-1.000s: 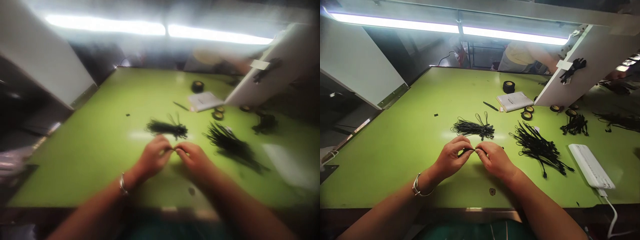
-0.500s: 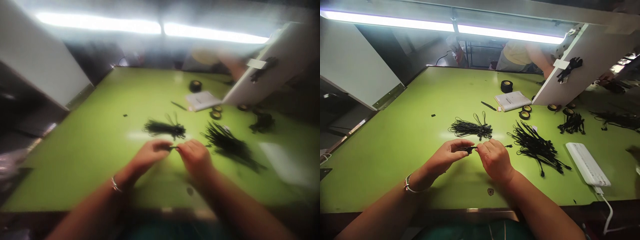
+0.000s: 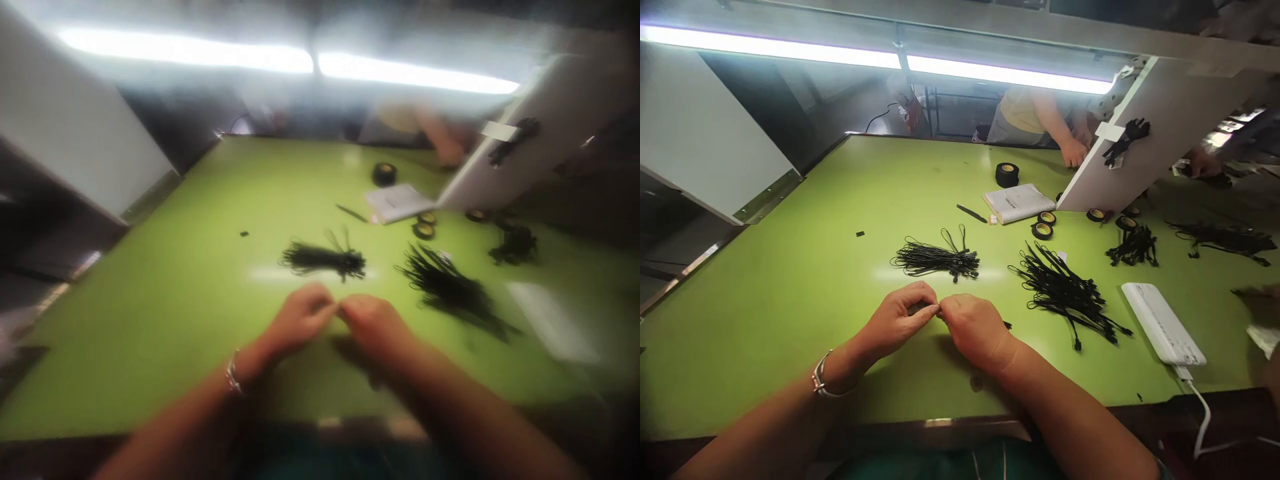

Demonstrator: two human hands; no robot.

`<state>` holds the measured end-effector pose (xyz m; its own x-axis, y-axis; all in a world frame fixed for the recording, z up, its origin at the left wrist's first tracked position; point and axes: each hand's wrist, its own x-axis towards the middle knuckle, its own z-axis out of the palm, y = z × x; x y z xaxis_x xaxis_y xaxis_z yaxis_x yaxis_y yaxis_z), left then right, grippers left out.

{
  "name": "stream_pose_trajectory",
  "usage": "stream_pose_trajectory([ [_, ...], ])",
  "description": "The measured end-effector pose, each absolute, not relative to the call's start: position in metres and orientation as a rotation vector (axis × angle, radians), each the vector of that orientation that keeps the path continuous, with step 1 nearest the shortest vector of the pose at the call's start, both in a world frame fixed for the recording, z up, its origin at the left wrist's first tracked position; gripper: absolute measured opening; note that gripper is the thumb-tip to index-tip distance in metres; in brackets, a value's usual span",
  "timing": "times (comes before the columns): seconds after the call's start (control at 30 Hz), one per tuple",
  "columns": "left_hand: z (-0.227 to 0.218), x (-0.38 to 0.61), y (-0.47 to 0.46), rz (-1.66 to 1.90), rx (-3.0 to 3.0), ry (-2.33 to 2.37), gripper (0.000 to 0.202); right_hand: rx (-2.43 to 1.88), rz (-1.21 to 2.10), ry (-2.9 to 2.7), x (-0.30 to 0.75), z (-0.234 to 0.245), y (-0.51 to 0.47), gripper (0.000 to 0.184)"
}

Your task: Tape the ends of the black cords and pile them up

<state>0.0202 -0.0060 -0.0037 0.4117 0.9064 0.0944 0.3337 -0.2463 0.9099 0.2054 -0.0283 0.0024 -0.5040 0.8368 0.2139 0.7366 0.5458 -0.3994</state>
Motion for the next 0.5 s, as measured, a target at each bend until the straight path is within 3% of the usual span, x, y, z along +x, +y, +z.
stream_pose_trajectory([
  [0.1, 0.001, 0.014, -0.005, 0.685, 1.629, 0.951, 0.024, -1.234, 0.521, -2.347, 0.211, 0.016, -0.03, 0.024],
  [0.27, 0.007, 0.013, -0.007, 0.647, 1.58, 0.673, 0.01, -1.187, 0.783, -2.184, 0.216, 0.037, -0.039, 0.034],
  [0.5, 0.011, 0.032, -0.069, 0.399, 1.839, 0.54, 0.005, -1.236, 1.303, -2.135, 0.243, 0.042, -0.115, 0.029],
])
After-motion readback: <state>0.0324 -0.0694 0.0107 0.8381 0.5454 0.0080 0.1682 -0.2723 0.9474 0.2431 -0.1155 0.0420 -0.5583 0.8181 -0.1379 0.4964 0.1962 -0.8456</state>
